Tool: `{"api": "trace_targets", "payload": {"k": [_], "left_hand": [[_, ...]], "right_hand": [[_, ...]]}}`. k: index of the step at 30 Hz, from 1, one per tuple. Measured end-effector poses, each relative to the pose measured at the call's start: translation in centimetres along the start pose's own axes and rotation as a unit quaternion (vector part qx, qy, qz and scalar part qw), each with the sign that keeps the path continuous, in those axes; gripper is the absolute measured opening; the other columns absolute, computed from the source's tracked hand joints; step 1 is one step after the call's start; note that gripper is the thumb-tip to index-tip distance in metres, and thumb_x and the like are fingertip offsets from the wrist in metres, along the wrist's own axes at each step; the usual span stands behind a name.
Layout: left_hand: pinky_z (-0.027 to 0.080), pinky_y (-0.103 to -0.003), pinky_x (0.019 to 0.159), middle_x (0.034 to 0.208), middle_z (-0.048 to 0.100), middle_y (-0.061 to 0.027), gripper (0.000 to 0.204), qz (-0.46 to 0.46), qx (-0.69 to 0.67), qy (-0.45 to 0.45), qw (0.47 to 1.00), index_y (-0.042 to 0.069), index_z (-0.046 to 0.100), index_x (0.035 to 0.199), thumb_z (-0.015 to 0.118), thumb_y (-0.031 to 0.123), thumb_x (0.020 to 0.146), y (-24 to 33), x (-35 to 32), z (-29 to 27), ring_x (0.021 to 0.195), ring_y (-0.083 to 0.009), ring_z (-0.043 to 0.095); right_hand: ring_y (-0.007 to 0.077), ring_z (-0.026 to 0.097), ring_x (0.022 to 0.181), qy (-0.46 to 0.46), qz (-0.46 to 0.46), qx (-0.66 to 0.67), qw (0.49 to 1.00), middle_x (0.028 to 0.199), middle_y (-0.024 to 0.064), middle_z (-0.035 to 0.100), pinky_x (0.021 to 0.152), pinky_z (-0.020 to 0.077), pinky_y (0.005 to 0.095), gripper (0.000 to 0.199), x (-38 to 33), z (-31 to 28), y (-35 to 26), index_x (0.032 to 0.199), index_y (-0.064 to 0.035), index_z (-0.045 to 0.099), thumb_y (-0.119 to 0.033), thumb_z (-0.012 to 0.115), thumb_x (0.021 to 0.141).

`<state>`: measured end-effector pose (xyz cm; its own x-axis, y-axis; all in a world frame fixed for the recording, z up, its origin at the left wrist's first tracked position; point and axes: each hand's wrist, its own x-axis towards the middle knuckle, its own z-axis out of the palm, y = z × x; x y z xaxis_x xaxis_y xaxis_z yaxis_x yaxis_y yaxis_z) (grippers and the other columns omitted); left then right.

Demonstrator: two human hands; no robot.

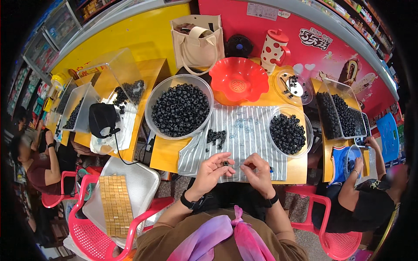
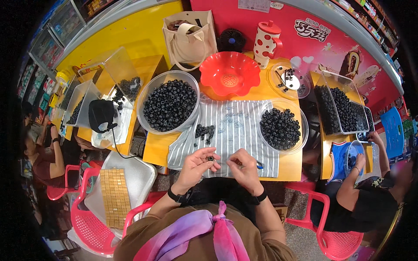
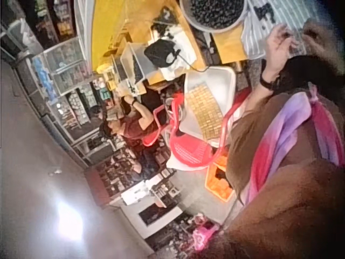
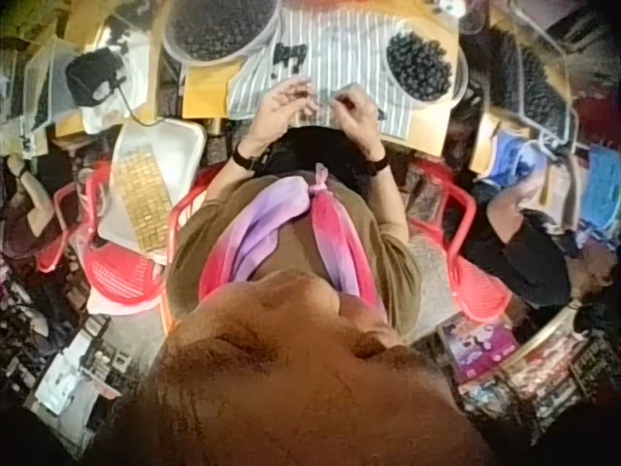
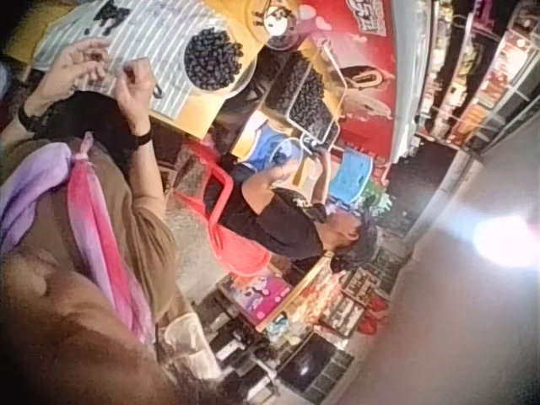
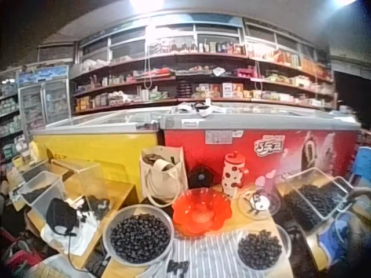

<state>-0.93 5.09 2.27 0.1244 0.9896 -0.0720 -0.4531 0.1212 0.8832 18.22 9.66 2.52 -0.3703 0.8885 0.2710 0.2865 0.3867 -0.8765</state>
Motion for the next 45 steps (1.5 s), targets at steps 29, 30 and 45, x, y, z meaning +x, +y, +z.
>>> {"api": "trace_targets", "payload": {"k": [29, 30, 45], "left_hand": [[0.041, -0.016, 0.046, 0.078, 0.062, -0.0033, 0.007, -0.018, -0.017, -0.043, 0.999, 0.0, 0.069, 0.089, 0.068, 0.0, 0.083, -1.6, -3.0, -1.0, 0.06, -0.0077, 0.06], [0.041, -0.016, 0.046, 0.078, 0.062, -0.0035, 0.007, -0.024, -0.008, -0.047, 0.999, 0.0, 0.069, 0.09, 0.068, 0.001, 0.083, -1.6, -3.2, -1.1, 0.06, -0.0079, 0.06], [0.047, -0.02, 0.057, 0.09, 0.061, -0.0059, 0.018, -0.047, -0.079, -0.053, 0.994, -0.002, 0.067, 0.104, 0.056, 0.001, 0.091, -0.8, -2.5, -0.8, 0.073, -0.0114, 0.062]], "right_hand": [[0.0309, 0.056, 0.066, -0.172, -0.099, 0.058, 0.978, 0.075, 0.0125, 0.054, 0.056, 0.0438, 0.0372, 0.013, -1.0, 0.2, -3.7, 0.081, -0.0004, 0.057, 0.0, 0.068, 0.076], [0.0309, 0.056, 0.066, -0.174, -0.098, 0.059, 0.978, 0.075, 0.0125, 0.054, 0.056, 0.0438, 0.0372, 0.013, -1.1, 0.2, -3.8, 0.081, -0.0004, 0.057, 0.0, 0.068, 0.076], [0.0311, 0.058, 0.067, -0.188, -0.093, 0.023, 0.977, 0.077, 0.013, 0.056, 0.058, 0.0457, 0.0361, 0.01, 0.5, -0.4, -4.7, 0.082, -0.0011, 0.056, 0.002, 0.065, 0.077]]}}
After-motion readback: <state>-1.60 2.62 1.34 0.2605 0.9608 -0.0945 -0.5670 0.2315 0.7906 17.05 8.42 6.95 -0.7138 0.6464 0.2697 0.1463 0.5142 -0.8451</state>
